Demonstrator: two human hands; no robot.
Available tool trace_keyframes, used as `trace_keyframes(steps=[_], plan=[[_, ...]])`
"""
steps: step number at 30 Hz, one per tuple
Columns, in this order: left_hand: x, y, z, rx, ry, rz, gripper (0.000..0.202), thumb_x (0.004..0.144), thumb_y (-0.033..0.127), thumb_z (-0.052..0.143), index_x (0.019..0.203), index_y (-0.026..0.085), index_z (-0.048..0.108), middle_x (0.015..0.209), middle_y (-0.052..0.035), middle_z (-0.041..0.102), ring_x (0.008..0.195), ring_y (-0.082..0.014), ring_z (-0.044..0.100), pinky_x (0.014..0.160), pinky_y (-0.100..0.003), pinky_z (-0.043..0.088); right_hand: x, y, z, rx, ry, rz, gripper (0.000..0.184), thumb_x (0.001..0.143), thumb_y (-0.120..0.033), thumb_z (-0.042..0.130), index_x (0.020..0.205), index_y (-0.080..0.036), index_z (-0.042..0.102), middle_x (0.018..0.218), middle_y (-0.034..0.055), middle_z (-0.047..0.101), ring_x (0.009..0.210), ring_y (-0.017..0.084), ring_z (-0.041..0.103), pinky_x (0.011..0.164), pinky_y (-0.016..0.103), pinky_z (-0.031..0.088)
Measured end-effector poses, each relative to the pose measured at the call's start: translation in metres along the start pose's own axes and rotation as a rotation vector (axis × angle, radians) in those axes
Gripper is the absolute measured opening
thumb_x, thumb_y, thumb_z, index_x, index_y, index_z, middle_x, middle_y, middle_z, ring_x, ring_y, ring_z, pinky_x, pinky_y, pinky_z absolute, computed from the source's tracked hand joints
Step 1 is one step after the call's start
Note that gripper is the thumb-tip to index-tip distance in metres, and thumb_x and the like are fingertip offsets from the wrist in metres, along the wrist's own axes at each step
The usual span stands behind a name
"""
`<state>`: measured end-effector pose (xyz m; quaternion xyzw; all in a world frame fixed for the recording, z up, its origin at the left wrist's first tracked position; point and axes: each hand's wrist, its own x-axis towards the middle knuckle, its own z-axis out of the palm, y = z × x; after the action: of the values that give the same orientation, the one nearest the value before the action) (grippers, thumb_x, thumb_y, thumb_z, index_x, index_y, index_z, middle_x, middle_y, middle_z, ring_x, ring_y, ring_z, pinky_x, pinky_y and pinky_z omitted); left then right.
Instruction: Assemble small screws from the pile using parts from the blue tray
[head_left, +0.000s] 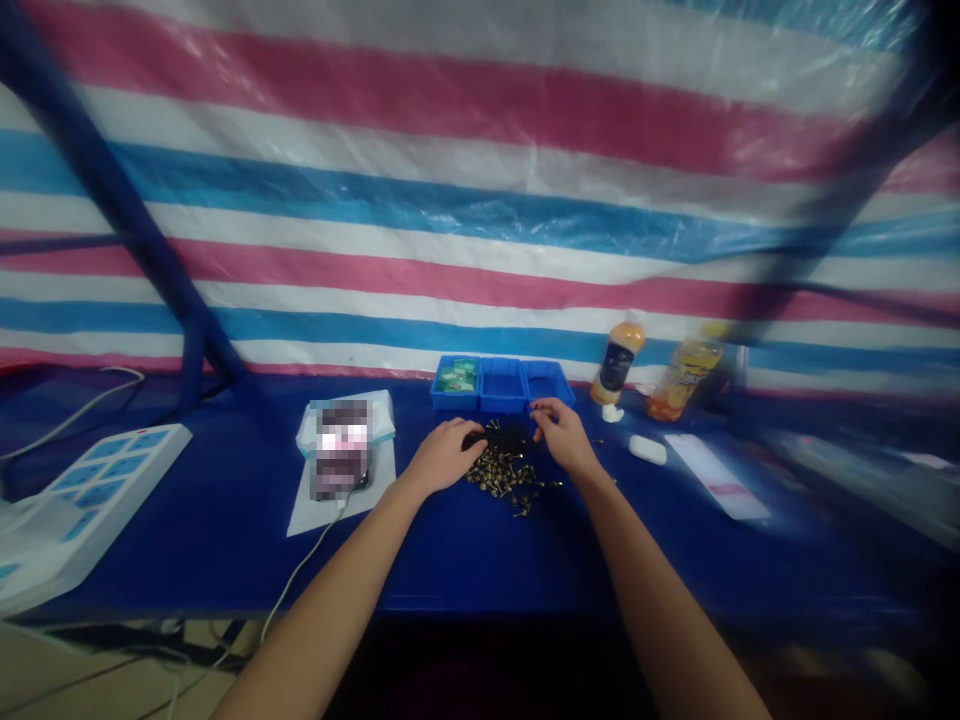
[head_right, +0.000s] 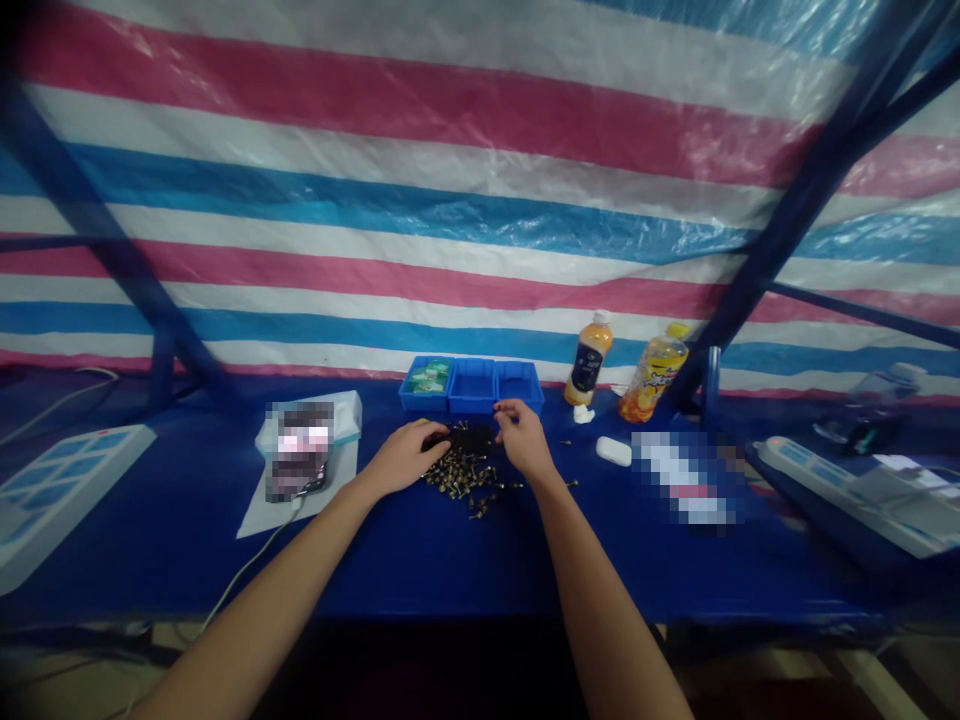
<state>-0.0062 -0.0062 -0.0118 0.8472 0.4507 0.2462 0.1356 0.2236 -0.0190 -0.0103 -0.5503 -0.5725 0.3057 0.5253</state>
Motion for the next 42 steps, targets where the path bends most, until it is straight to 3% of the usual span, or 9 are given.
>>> trace_keyframes(steps=[4,10,17,21,25,29,32,37,42], plan=[[0.0,0.001,0.0,0.001,-0.007,-0.003,0.033,0.091,0.043,0.047,0.111,0.024,0.066,0.108,-0.0057,0.066,0.101,-0.0242,0.06,0.089,-0.038,0.046,-0.003,-0.008,-0.001,0.074,-0.028,0.056,0.025,0.077,-0.04,0.06,0.089,-0.018,0.058,0.074,0.0015,0.065,0.053,0.013,0.057,0.053,0.024,0.04],[0.0,0.003,-0.001,-0.013,-0.008,-0.012,0.035,0.091,0.045,0.047,0.112,0.023,0.066,0.109,-0.0064,0.066,0.102,-0.0247,0.06,0.089,-0.038,0.046,-0.006,-0.008,-0.002,-0.293,0.076,0.036,0.028,0.078,-0.047,0.059,0.067,-0.021,0.055,0.054,-0.0021,0.054,0.056,0.015,0.049,0.055,0.026,0.035],[-0.001,0.002,-0.001,-0.012,0.0,-0.009,0.034,0.091,0.044,0.047,0.111,0.023,0.066,0.109,-0.0062,0.066,0.104,-0.0248,0.06,0.09,-0.038,0.046,-0.011,-0.03,-0.009,0.575,-0.226,0.159,0.028,0.082,-0.05,0.057,0.083,-0.023,0.052,0.063,-0.0047,0.044,0.055,0.011,0.043,0.056,0.024,0.038],[-0.001,0.002,-0.001,-0.021,-0.003,-0.009,0.035,0.091,0.044,0.047,0.111,0.023,0.066,0.109,-0.0067,0.065,0.104,-0.0248,0.06,0.091,-0.038,0.046,-0.012,-0.036,-0.014,0.706,-0.249,0.221,0.035,0.084,-0.051,0.056,0.069,-0.022,0.044,0.057,-0.0057,0.035,0.051,0.01,0.039,0.055,0.024,0.04],[-0.001,0.001,-0.001,-0.03,-0.006,-0.007,0.036,0.092,0.044,0.046,0.112,0.023,0.066,0.11,-0.0064,0.065,0.104,-0.0247,0.06,0.092,-0.038,0.045,-0.006,-0.025,-0.012,0.563,-0.094,0.373,0.034,0.078,-0.051,0.065,0.076,-0.02,0.05,0.055,-0.0062,0.04,0.046,0.009,0.04,0.046,0.022,0.035],[-0.001,0.001,-0.001,-0.034,-0.008,-0.018,0.036,0.091,0.045,0.047,0.113,0.023,0.065,0.111,-0.0069,0.065,0.104,-0.025,0.06,0.091,-0.038,0.046,-0.001,-0.014,-0.01,0.521,0.047,0.322,0.054,0.075,-0.047,0.068,0.122,-0.024,0.051,0.08,-0.001,0.062,0.049,0.008,0.05,0.043,0.02,0.035],[-0.002,0.002,-0.001,-0.032,-0.005,-0.017,0.035,0.091,0.045,0.047,0.112,0.024,0.066,0.11,-0.0064,0.065,0.104,-0.0249,0.06,0.09,-0.038,0.046,0.002,-0.005,-0.013,0.244,0.068,0.246,0.046,0.078,-0.043,0.062,0.118,-0.021,0.058,0.076,-0.0003,0.064,0.048,0.01,0.049,0.045,0.022,0.036],[-0.002,0.002,-0.002,-0.036,-0.006,-0.018,0.035,0.091,0.045,0.047,0.112,0.024,0.066,0.11,-0.0063,0.065,0.104,-0.0248,0.06,0.091,-0.038,0.046,0.001,0.01,-0.022,-0.541,-0.086,0.06,0.024,0.079,-0.022,0.055,0.094,-0.023,0.074,0.089,0.0035,0.071,0.087,0.02,0.064,0.081,0.03,0.047],[-0.002,0.0,-0.001,-0.042,-0.007,-0.011,0.033,0.092,0.044,0.047,0.111,0.024,0.065,0.11,-0.0058,0.065,0.103,-0.024,0.06,0.09,-0.037,0.046,-0.004,0.015,-0.027,-0.787,-0.26,-0.003,0.031,0.085,-0.019,0.05,0.106,-0.025,0.073,0.109,0.006,0.068,0.105,0.021,0.061,0.094,0.03,0.042]])
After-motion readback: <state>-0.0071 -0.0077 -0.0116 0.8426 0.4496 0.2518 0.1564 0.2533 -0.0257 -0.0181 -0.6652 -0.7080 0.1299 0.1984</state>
